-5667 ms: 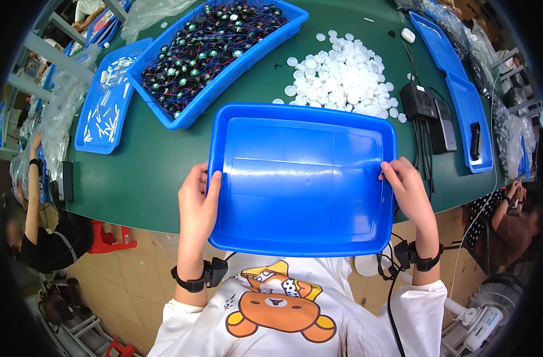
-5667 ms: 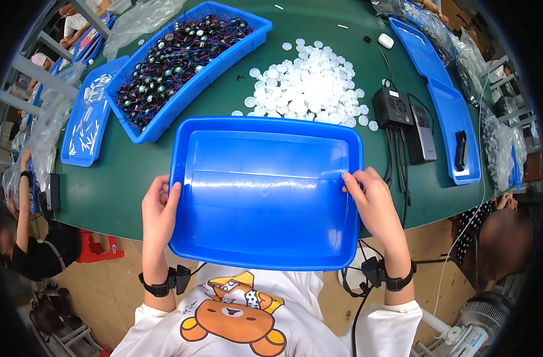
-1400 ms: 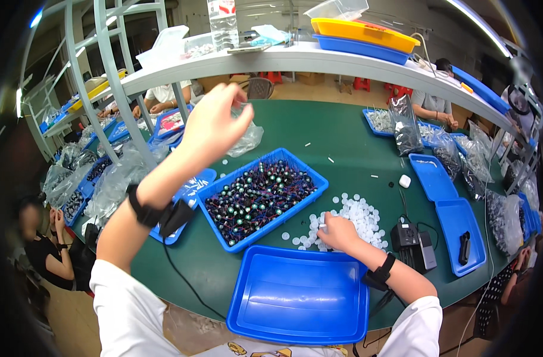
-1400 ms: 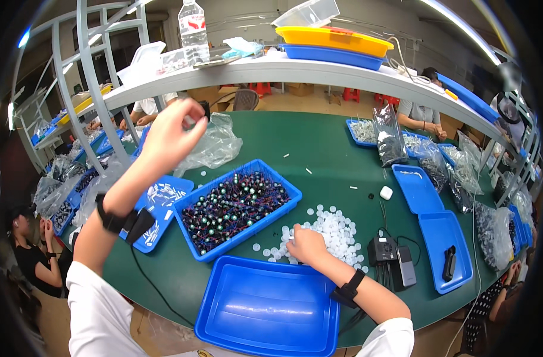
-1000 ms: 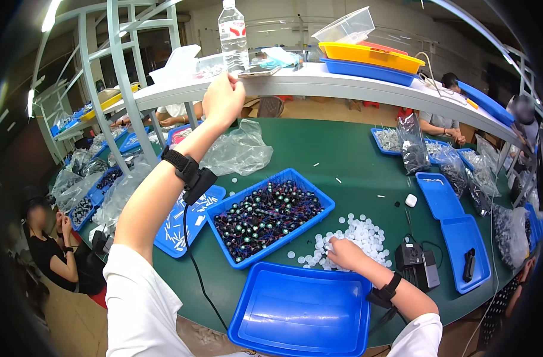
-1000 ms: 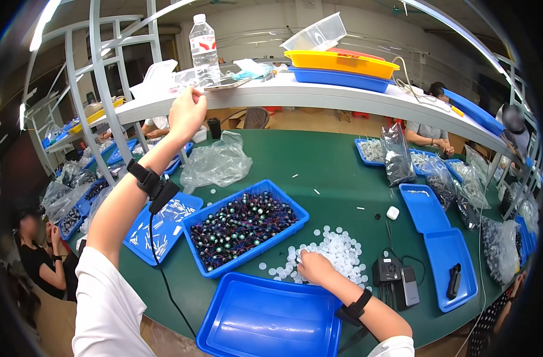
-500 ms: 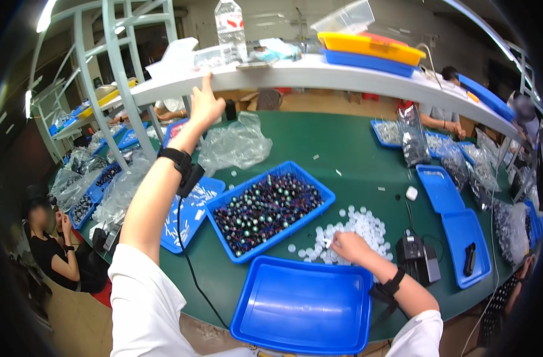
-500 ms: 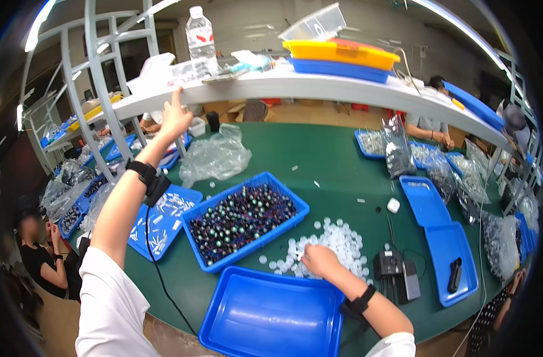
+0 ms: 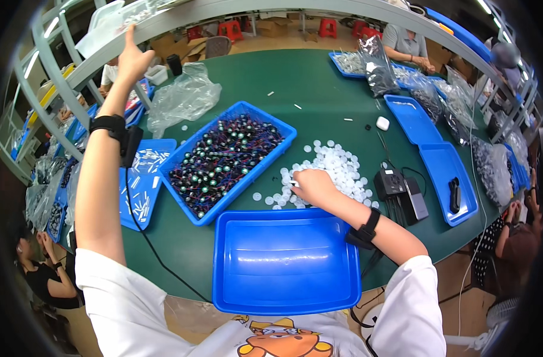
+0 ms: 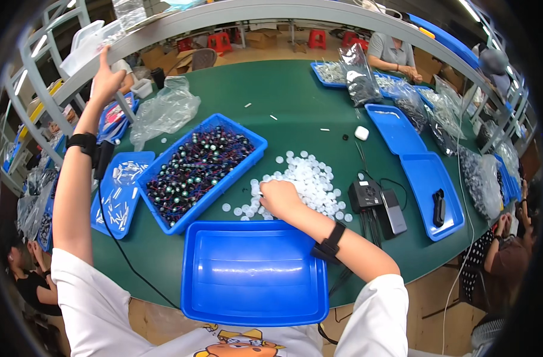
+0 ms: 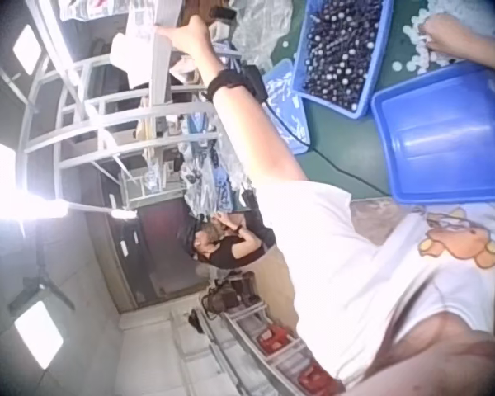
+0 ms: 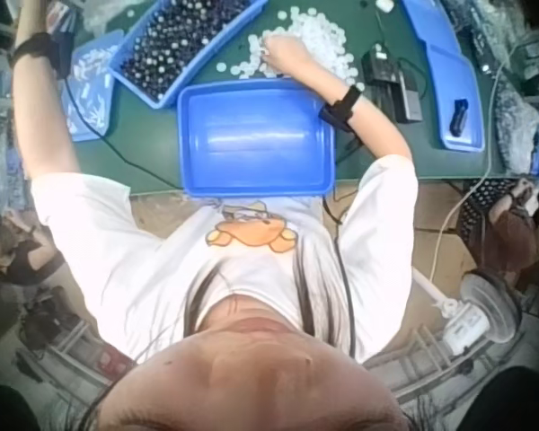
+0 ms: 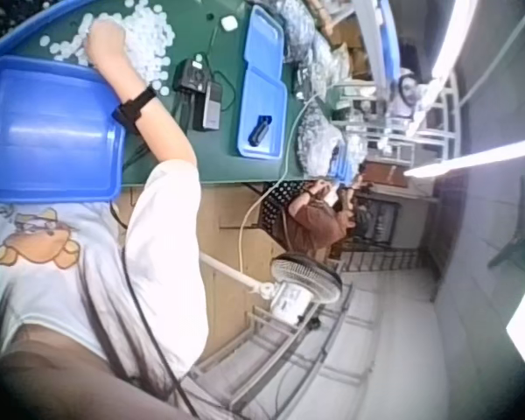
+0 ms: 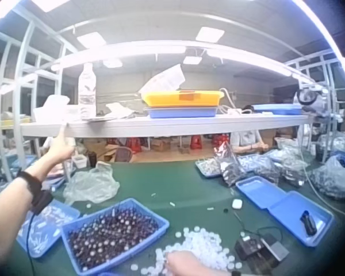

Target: The recorder is assembling small electronic lighting components, specifically inserting small circuit boards with LEDs and wires into white plastic housings.

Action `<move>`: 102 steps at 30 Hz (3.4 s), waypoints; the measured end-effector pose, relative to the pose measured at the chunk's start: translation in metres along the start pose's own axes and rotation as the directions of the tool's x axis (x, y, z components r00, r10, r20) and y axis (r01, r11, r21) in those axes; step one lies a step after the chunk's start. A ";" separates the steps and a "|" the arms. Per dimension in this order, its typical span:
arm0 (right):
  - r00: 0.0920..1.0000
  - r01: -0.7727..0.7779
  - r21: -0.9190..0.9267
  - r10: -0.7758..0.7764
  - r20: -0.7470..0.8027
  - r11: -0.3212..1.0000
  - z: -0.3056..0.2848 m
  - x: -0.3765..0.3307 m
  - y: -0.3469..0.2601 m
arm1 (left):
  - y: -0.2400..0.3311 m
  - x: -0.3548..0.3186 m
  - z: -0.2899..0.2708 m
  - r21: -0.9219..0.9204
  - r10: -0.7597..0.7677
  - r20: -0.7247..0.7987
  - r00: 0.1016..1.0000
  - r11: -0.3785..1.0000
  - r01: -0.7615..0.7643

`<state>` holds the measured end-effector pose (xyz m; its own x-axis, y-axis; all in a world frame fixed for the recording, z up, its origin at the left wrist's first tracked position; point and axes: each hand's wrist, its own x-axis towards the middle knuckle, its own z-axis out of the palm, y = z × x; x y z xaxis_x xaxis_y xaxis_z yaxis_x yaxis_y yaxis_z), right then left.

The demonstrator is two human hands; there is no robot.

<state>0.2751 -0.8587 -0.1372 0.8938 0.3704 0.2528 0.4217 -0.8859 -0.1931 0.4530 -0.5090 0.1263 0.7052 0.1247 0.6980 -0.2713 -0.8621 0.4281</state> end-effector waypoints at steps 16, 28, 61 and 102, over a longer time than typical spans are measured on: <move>0.769 -0.398 0.770 0.639 -0.016 0.498 -0.025 0.039 0.069 | -0.026 -0.012 -0.010 -0.361 -0.078 0.199 0.977 0.921 0.146; 0.425 -0.748 0.577 0.905 0.038 0.327 -0.044 0.034 0.304 | 0.071 -0.306 -0.103 -0.443 0.446 0.890 0.093 0.798 0.408; 0.373 -0.896 -0.218 0.922 0.102 0.386 -0.018 0.036 0.357 | 0.093 -0.355 -0.067 -0.445 0.369 0.892 0.262 0.612 0.654; 0.900 -0.351 0.789 -0.052 0.433 0.505 -0.105 -0.100 -0.089 | 0.105 -0.413 -0.029 -0.546 -0.004 0.798 0.603 -0.429 0.719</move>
<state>0.1325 -0.8464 -0.0452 0.8483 0.5003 -0.1735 0.0198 -0.3573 -0.9338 0.1143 -0.6362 -0.1002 0.9489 -0.3133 -0.0385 0.2660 0.7280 0.6318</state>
